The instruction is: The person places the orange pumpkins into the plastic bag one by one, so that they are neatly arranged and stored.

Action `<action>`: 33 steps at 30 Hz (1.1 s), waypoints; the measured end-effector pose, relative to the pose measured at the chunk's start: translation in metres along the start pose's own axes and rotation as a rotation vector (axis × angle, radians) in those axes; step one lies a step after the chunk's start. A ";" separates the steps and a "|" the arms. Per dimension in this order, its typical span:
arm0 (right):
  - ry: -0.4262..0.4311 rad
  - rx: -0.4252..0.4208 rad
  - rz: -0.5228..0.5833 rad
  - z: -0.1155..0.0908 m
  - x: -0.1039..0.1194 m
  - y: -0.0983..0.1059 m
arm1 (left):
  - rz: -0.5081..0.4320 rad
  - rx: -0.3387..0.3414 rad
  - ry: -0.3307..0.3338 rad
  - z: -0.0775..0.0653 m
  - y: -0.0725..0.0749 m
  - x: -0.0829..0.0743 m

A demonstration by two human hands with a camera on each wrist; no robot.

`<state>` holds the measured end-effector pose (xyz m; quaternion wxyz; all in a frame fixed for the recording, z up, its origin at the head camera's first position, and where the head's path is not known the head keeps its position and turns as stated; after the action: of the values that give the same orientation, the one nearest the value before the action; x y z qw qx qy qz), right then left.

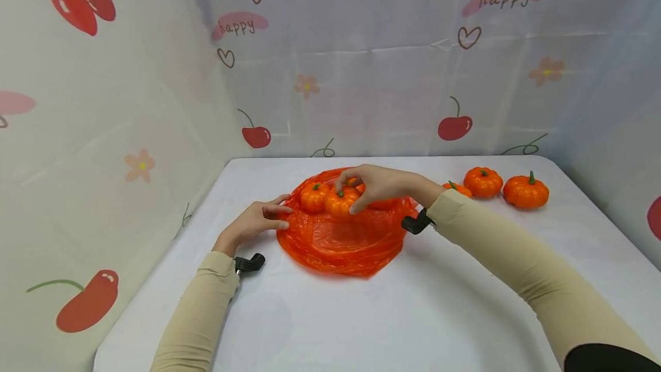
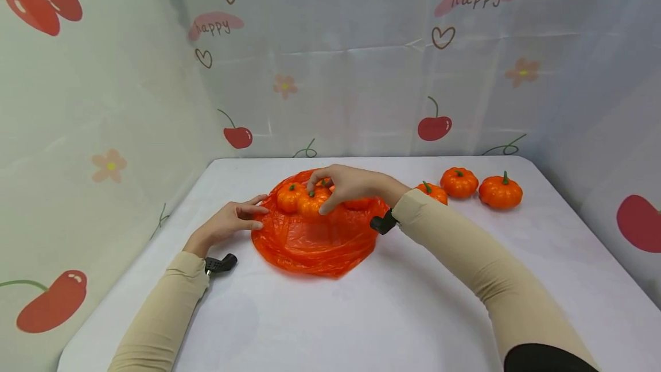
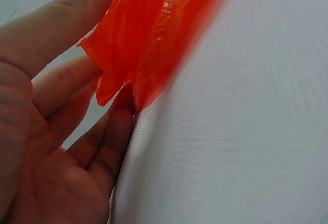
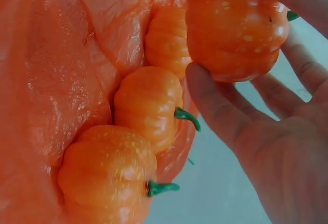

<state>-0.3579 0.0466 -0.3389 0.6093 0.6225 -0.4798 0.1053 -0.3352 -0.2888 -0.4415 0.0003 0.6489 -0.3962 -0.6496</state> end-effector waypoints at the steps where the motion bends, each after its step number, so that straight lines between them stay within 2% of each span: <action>1: 0.003 0.008 0.005 0.004 0.000 0.000 | 0.000 0.000 0.001 0.000 0.000 0.000; 6: 0.034 0.022 0.017 0.022 0.002 -0.005 | 0.008 0.004 0.001 -0.001 0.000 0.001; 13: 0.034 -0.001 -0.030 0.038 0.002 -0.015 | 0.012 0.015 -0.002 0.000 -0.001 0.002; 28: 0.076 -0.080 0.051 0.066 0.000 -0.033 | 0.041 0.011 0.002 0.003 0.001 0.002; 33: 0.090 -0.103 0.043 0.073 -0.002 -0.040 | 0.042 0.005 0.002 0.001 0.002 0.002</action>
<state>-0.3632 -0.0232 -0.3839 0.6590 0.5746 -0.4700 0.1212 -0.3376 -0.2902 -0.4422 0.0129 0.6411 -0.4112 -0.6478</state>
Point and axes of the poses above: each hand's wrist, its own z-axis towards the middle knuckle, its own y-axis out of the back of the hand, x = y × z, the point moved 3 cm from there along z, towards the middle knuckle, and after that the axes turned 12 degrees about x, right-handed, at the moved point
